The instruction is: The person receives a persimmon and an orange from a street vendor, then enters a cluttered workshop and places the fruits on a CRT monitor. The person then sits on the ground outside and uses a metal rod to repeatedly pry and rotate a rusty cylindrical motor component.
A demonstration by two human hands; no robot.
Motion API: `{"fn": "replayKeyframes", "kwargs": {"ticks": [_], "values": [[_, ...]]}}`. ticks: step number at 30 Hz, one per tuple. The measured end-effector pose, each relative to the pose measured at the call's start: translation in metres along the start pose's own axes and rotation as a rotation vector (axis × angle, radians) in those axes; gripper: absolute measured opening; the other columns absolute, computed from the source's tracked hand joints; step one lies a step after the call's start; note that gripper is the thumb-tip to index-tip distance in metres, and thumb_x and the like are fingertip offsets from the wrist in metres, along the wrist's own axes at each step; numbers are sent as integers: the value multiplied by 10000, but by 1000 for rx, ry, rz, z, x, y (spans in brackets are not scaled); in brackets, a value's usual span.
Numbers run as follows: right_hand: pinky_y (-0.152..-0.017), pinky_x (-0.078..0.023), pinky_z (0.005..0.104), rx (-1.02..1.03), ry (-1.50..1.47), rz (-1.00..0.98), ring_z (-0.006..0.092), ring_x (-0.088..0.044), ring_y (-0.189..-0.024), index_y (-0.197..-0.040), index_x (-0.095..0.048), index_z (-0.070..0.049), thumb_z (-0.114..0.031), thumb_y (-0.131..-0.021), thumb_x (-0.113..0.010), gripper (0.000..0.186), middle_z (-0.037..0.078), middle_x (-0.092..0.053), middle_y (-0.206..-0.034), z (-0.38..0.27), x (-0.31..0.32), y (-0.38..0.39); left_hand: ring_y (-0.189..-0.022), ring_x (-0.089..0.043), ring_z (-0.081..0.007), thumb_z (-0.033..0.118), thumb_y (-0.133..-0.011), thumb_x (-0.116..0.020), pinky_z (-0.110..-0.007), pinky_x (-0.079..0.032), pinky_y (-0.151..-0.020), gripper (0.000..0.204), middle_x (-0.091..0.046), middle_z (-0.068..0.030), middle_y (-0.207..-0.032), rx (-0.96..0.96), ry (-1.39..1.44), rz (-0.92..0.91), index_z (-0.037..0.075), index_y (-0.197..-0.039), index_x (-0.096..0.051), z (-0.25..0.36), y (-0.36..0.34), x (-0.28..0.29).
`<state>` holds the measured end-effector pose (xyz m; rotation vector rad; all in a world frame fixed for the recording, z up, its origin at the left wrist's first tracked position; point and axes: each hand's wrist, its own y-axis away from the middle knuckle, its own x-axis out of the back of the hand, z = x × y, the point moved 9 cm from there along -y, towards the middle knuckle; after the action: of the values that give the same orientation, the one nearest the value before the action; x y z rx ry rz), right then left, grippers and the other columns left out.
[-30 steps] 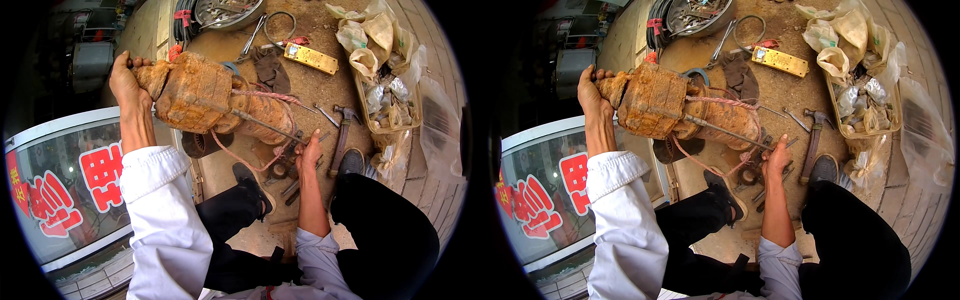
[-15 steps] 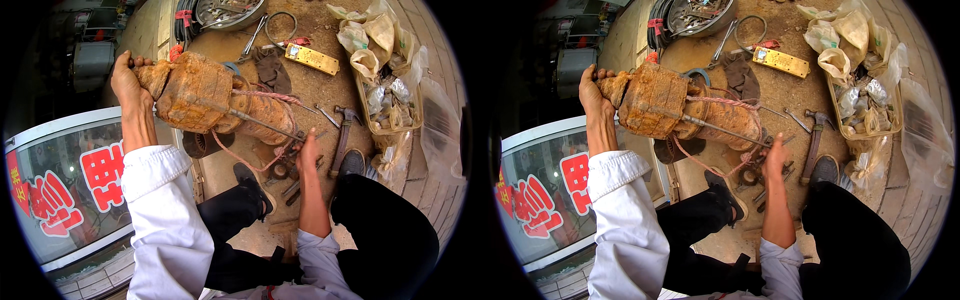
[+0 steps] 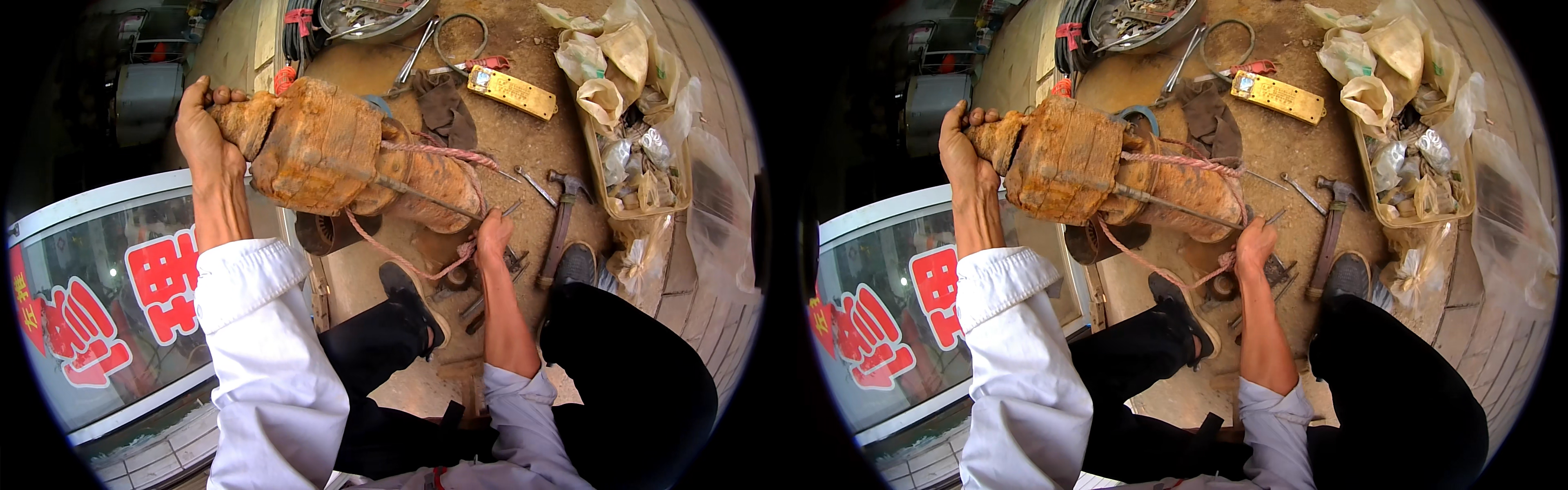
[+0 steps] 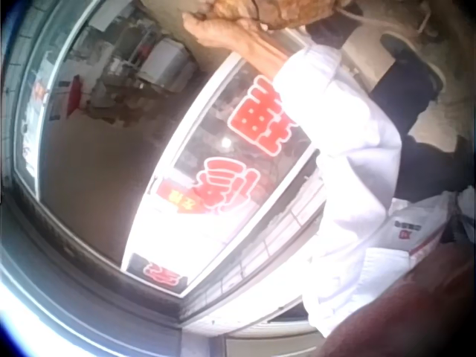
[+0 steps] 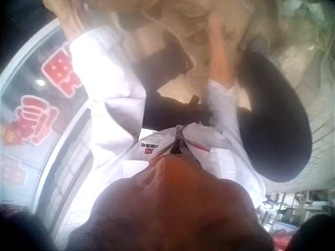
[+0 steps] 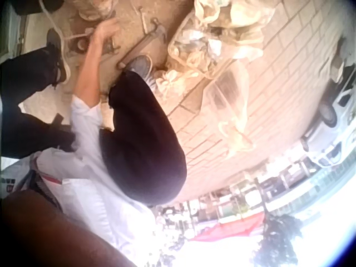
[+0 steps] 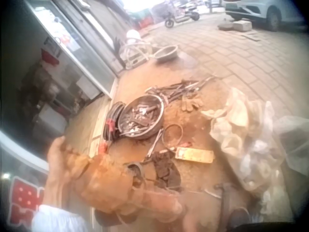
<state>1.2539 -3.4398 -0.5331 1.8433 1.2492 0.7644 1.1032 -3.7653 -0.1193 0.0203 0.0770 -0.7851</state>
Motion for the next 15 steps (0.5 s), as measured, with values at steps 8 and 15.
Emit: {"fn": "replayKeyframes", "kwargs": {"ticks": [8, 15], "values": [[-474, -410, 417, 55, 151, -48, 219, -512, -500, -733, -532, 85, -196, -879, -458, 325, 131, -526, -593, -20, 4, -12, -625, -529, -234, 127, -884, -594, -350, -488, -640, 227, -486, -80, -641, -12, 55, -54, 48, -746, -432, 0, 1, 9], [-462, -357, 379, 88, -165, 18, 169, -415, -499, -684, -458, -14, -276, -939, -519, 370, 45, -427, -570, -9, 5, -8, -586, -533, -217, 106, -875, -599, -334, -504, -574, 169, -507, -85, -654, -49, 3, 109, 10, -799, -484, 4, 6, 12]]}}
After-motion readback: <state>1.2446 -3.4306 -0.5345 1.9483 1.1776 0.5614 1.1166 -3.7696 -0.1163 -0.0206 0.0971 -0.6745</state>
